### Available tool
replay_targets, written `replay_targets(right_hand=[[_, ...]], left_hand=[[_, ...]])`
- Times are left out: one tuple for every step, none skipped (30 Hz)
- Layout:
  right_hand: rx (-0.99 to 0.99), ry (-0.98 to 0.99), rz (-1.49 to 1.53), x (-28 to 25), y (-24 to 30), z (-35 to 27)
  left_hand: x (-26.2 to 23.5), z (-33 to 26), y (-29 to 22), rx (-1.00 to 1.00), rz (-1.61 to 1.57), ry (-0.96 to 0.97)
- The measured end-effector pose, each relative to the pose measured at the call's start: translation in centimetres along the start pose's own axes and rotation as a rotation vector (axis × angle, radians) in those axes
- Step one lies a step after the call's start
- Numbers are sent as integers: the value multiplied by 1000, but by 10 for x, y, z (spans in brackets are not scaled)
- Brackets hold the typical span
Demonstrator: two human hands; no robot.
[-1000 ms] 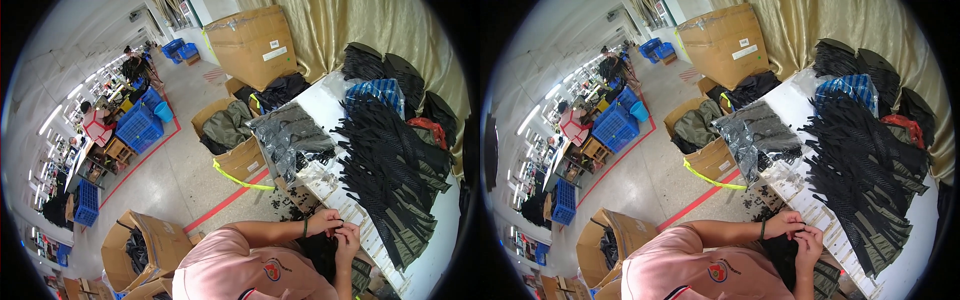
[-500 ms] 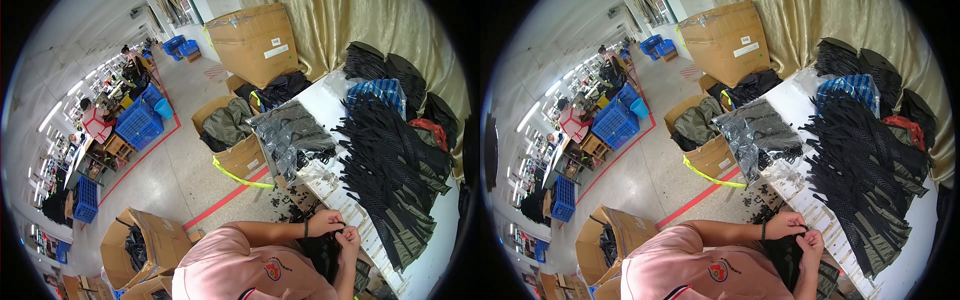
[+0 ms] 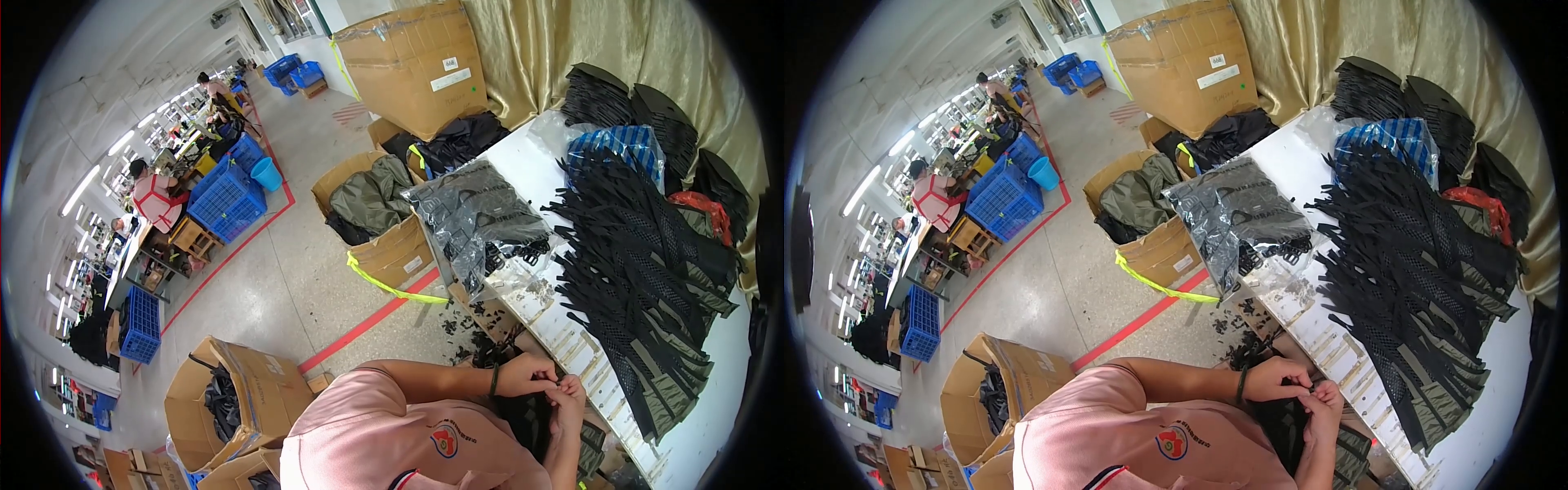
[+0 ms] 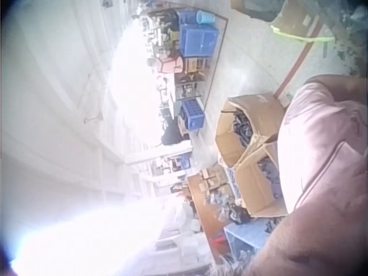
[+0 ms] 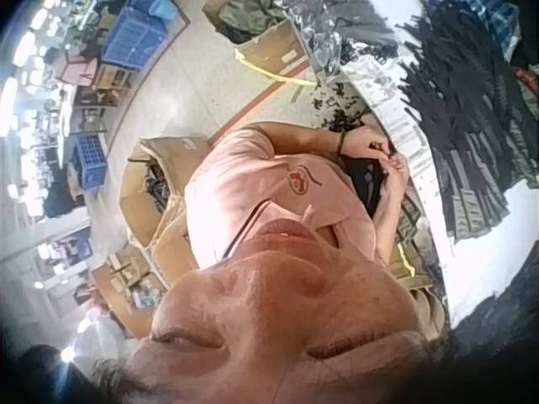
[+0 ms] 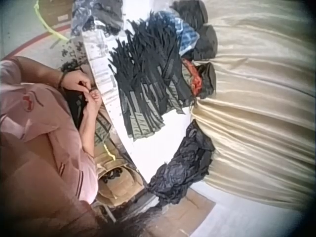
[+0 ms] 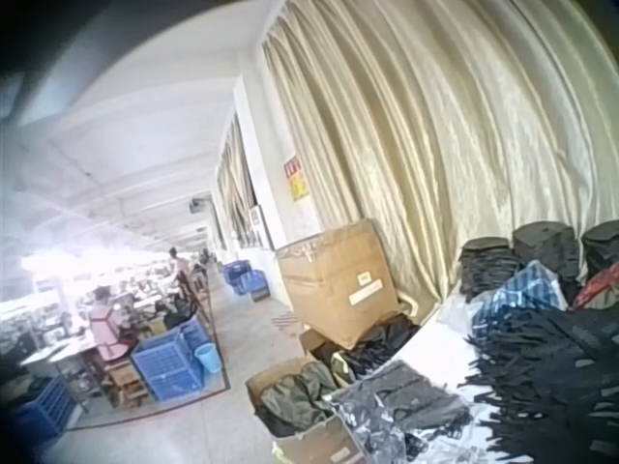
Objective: Assembling plastic buckles onto fabric mesh straps and placing them into a plastic bag.
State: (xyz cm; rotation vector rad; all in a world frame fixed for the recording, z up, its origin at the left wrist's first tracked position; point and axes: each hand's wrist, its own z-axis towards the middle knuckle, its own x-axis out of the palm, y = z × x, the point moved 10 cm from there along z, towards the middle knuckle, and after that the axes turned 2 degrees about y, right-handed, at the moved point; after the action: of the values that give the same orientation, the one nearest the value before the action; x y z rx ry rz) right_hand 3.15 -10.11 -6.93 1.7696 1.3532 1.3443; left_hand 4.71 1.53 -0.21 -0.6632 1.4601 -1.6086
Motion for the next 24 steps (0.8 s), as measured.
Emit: replay_targets(right_hand=[[1,0,-1,-1,-1,0],[0,27,47,0,-2,0],[0,54,94,1,-3,-1],[0,53,95,0,-4,-1],[-14,39,143,-2,-5,-1],[-27,24,192,-4,-5,0],[-27,24,192,-6,-6,1],[-94,17,174,-9,-2,2],[-162,10,155,-11,4,1],[-161,7,156,-8,5,0],[-244,-48,114,-7,15,-3],[-326,-104,72,-5,25,-7],[-326,-103,70,1,32,-9],[-237,-27,95,14,33,-10],[-149,50,120,24,31,-10],[-149,49,119,24,35,-11],[-88,64,132,24,32,-10],[-27,80,145,24,28,-8],[-27,78,144,19,28,-6],[-36,67,-77,12,29,-2],[-44,57,-297,7,29,1],[-66,55,-351,7,31,0],[-66,59,-351,8,32,-1],[-38,89,-393,12,33,-3]], left_hand=[[0,-1,2,-9,-37,-4],[1,-1,3,-17,-73,-8],[1,-1,3,-18,-73,-10],[1,-1,4,-17,-84,-13],[1,0,5,-17,-96,-15],[3,0,8,-18,-97,-15],[6,0,13,-50,-218,-6],[10,-1,18,-82,-339,4],[12,-2,19,-82,-340,5],[11,-2,10,-24,-258,-16],[10,-3,3,33,-175,-36],[12,-2,4,37,-139,-16],[11,-2,2,37,-140,-18],[7,0,-2,53,-136,-25],[3,2,-6,68,-130,-33],[1,4,-6,69,-132,-32],[-1,6,-9,98,-130,-30],[-3,7,-12,128,-128,-29],[-5,8,-13,128,-130,-28],[-5,8,-14,137,-67,-5],[-4,7,-14,147,-4,17],[-4,7,-13,146,-3,16],[-3,5,-14,171,14,25],[-1,3,-15,195,31,32]])
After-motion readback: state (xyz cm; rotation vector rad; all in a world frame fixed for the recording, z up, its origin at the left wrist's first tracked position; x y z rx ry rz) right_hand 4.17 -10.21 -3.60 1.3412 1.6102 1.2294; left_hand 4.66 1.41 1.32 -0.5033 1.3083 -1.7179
